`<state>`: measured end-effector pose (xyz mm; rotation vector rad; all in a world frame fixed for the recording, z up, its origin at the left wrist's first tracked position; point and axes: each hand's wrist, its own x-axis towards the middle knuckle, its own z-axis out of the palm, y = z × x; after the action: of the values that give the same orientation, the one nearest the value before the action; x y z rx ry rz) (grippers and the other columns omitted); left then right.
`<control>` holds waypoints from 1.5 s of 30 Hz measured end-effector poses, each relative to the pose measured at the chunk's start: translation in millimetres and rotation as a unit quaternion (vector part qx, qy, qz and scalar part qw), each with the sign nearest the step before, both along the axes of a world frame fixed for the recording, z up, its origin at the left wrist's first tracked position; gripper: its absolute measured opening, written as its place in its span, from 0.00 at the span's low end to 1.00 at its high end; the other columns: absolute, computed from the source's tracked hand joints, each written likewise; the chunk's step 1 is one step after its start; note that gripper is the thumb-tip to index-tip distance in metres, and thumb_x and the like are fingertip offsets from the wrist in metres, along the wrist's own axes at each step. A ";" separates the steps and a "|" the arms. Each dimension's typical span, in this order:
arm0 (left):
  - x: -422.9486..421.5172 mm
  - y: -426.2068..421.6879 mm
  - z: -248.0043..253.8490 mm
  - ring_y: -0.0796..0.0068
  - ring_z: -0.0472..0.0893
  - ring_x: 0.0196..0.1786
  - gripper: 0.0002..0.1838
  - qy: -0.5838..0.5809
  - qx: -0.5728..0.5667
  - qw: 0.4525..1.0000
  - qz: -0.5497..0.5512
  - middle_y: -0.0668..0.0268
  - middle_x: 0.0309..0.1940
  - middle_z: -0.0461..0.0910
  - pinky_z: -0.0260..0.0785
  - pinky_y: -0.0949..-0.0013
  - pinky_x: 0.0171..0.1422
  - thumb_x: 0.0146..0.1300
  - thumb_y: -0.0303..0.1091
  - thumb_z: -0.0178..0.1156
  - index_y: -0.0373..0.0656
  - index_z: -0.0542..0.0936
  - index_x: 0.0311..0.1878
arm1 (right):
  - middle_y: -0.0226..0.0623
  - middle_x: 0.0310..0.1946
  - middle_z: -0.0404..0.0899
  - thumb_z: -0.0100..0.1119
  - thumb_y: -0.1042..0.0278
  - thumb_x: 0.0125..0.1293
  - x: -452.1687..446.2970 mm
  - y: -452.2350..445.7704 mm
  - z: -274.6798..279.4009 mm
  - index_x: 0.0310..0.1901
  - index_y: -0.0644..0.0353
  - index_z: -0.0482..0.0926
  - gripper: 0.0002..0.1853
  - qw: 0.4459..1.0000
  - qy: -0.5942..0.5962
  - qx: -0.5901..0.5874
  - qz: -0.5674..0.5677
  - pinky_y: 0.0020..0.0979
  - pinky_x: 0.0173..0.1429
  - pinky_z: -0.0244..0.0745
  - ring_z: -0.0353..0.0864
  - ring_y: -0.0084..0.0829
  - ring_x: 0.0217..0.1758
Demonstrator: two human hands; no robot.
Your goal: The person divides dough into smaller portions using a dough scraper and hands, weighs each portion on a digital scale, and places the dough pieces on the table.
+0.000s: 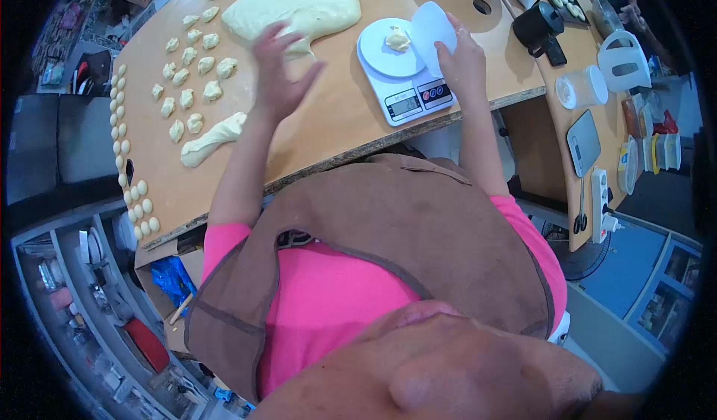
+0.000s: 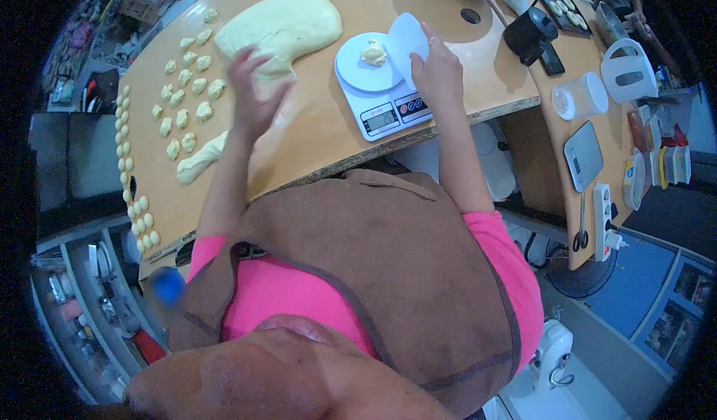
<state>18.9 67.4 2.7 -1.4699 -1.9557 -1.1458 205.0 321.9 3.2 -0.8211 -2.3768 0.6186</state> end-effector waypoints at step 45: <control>29.9 8.2 2.8 0.55 0.76 0.61 0.29 -0.043 -0.077 0.982 -0.168 0.55 0.57 0.76 0.69 0.57 0.64 0.56 0.42 0.71 0.42 0.78 0.59 | 0.41 0.56 0.75 0.65 0.74 0.64 -4.0 -0.5 11.4 0.67 0.62 0.67 0.30 0.875 0.457 -0.158 0.031 0.25 0.29 0.80 0.83 0.29 0.44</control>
<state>48.8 75.6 5.5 -1.9180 -1.9396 -1.2354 201.0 321.5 14.6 -0.4151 -1.4482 1.1382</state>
